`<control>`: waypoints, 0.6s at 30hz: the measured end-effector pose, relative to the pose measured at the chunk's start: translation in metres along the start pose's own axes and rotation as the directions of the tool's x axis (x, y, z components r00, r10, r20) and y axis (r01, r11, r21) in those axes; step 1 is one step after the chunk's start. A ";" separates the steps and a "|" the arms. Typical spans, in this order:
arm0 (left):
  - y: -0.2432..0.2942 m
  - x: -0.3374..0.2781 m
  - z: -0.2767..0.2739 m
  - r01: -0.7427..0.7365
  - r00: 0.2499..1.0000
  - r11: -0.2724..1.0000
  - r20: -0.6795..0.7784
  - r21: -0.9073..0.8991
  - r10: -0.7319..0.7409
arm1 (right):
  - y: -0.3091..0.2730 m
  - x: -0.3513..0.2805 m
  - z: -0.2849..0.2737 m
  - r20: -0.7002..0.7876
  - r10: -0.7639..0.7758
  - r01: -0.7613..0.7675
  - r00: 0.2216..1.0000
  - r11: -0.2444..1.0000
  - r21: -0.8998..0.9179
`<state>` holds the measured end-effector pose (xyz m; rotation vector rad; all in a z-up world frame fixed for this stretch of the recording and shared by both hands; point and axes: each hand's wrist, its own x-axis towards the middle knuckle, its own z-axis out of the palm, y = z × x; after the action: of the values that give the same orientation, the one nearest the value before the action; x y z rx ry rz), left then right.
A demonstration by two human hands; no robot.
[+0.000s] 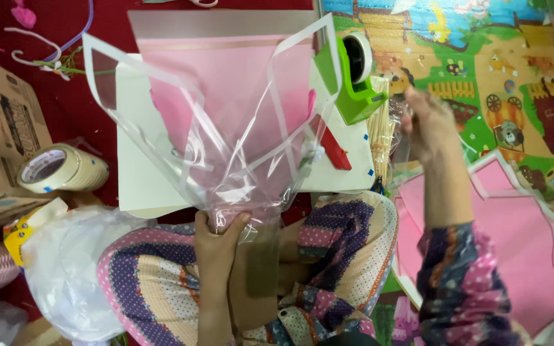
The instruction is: The person wraps a bouquet of pink flowers with white wrapping paper and a brown cardboard base, then adds a clear plastic outer wrap and pink decorative paper.
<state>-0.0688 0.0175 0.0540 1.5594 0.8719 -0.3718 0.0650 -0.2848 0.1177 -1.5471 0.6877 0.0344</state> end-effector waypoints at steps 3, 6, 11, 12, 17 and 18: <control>-0.012 0.006 0.005 -0.010 1.000 0.999 -0.016 0.031 0.010 | 0.073 0.031 -0.018 -0.019 0.017 -0.014 1.000 0.990 0.137; -0.017 0.007 0.006 -0.051 0.998 0.998 -0.044 0.035 0.052 | 0.106 0.054 -0.022 -0.018 -0.062 0.064 0.998 0.987 0.148; -0.023 0.009 0.004 -0.067 0.997 0.997 -0.034 -0.046 0.066 | 0.099 0.099 -0.043 0.007 -0.391 0.371 0.920 0.867 -0.333; -0.027 0.010 0.004 -0.068 0.997 0.996 -0.026 -0.060 0.067 | 0.100 0.108 -0.054 0.025 -0.442 0.287 0.897 0.539 -0.792; -0.020 0.007 -0.001 -0.107 0.994 0.986 -0.028 -0.124 0.104 | 0.054 0.009 -0.047 0.257 -0.388 0.439 0.885 0.514 -0.737; -0.019 0.006 -0.001 -0.115 0.993 0.986 -0.016 -0.117 0.114 | 0.045 -0.027 -0.026 0.337 -0.408 0.521 0.848 0.529 -0.670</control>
<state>-0.0786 0.0191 0.0370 1.4951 0.7928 -0.2266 0.0135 -0.2955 0.0917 -2.4780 0.0801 0.0198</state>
